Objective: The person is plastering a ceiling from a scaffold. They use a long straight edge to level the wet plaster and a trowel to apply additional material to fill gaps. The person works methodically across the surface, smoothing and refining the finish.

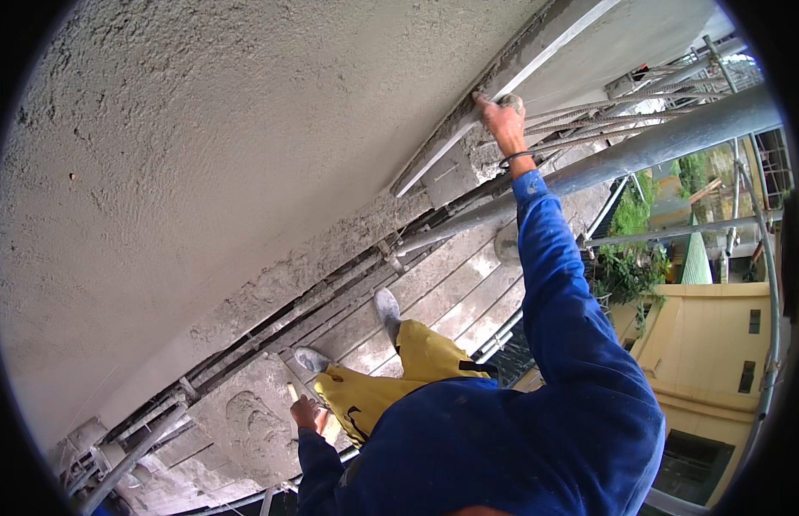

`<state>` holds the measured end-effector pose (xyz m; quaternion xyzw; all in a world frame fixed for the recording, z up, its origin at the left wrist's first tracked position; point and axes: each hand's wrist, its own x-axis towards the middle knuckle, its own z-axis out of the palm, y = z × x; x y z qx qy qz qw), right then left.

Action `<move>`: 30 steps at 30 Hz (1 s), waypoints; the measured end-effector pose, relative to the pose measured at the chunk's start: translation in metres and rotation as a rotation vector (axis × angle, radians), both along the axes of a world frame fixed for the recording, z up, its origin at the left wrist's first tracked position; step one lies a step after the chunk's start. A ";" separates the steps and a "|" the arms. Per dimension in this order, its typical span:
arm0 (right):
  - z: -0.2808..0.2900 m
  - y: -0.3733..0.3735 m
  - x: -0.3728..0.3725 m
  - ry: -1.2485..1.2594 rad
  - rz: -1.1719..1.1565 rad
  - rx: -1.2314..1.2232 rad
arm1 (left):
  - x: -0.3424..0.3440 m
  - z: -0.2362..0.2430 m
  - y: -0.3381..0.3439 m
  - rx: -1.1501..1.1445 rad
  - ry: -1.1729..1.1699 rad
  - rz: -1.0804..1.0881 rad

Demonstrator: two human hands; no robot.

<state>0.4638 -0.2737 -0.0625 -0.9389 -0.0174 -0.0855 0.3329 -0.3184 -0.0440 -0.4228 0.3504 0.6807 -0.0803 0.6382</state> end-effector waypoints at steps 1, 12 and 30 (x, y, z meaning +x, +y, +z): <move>0.007 -0.003 0.010 0.009 -0.025 0.031 | -0.011 -0.007 0.007 -0.034 -0.066 -0.022; -0.101 0.063 -0.040 0.124 -0.027 0.003 | 0.023 0.018 0.025 0.055 -0.075 0.002; -0.195 0.224 -0.214 0.336 0.089 0.778 | -0.070 0.024 0.086 0.152 -0.130 0.259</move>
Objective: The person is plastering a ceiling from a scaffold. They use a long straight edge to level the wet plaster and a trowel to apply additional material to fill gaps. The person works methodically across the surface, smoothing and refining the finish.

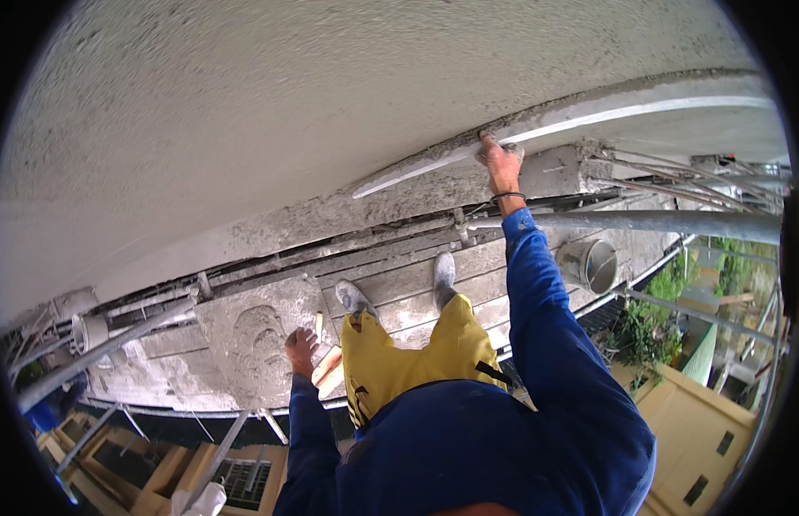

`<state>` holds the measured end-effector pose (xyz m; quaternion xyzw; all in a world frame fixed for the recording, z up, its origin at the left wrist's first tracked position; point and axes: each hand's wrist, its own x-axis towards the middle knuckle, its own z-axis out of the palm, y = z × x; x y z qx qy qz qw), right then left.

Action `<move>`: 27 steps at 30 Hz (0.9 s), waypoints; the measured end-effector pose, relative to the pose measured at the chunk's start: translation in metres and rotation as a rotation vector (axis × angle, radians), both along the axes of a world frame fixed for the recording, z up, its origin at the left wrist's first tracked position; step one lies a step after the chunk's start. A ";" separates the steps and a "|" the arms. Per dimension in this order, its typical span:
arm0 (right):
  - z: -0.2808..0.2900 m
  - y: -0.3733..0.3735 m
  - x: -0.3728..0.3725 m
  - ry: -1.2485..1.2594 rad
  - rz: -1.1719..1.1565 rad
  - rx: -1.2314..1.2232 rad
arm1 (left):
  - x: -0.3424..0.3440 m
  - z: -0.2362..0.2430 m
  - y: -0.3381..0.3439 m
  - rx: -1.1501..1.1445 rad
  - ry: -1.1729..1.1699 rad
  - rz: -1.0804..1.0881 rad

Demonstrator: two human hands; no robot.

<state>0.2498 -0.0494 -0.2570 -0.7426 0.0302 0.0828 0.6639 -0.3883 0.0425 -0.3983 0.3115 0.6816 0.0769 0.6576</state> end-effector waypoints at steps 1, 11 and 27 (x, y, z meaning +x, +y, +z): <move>0.006 0.004 -0.009 0.032 -0.026 -0.005 | 0.021 0.011 0.016 0.049 -0.032 -0.011; 0.044 -0.006 -0.123 0.096 0.331 0.078 | 0.233 0.039 0.202 0.313 -0.477 0.593; 0.088 -0.137 -0.199 0.085 0.233 -0.388 | 0.317 0.032 0.253 0.193 -0.517 0.930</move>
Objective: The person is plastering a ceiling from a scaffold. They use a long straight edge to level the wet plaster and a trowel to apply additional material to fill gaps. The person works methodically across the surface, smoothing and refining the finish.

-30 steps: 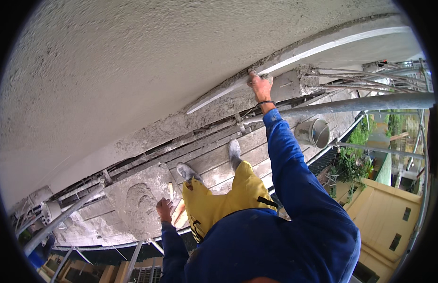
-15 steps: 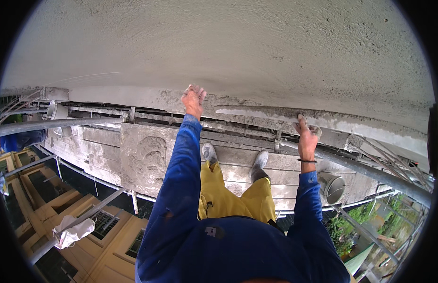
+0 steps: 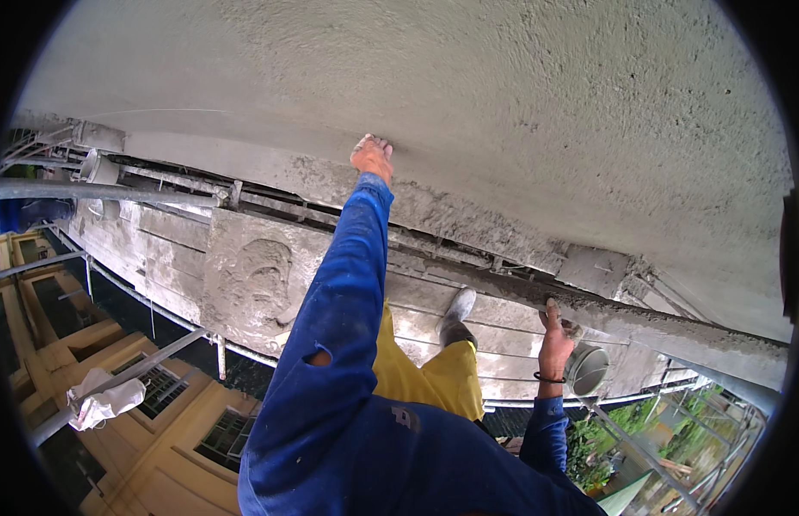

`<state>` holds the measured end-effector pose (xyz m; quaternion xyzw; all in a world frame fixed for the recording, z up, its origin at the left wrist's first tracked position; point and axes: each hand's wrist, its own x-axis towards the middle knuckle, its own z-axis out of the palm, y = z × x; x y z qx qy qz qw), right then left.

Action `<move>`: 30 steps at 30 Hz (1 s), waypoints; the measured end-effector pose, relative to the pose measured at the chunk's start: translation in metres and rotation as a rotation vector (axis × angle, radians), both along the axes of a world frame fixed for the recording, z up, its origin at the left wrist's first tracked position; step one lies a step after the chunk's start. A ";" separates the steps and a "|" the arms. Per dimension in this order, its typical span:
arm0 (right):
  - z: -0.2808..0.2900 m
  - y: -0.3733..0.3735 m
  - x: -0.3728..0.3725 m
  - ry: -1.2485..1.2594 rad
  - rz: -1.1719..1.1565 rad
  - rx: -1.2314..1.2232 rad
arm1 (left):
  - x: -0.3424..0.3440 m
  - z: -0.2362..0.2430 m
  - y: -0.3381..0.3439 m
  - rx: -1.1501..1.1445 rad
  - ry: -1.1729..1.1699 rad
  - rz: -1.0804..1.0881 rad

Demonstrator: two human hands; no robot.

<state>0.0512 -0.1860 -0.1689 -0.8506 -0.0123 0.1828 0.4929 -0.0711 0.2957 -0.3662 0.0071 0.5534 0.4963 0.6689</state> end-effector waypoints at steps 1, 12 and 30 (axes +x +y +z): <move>0.011 0.007 -0.003 0.024 -0.007 0.073 | -0.001 -0.009 0.002 0.005 -0.005 0.016; 0.013 -0.045 0.004 -0.045 0.201 -0.333 | -0.005 -0.004 0.007 0.100 0.318 -0.239; 0.041 -0.019 0.017 -0.239 0.318 -0.464 | -0.064 0.019 -0.029 0.249 0.056 -0.223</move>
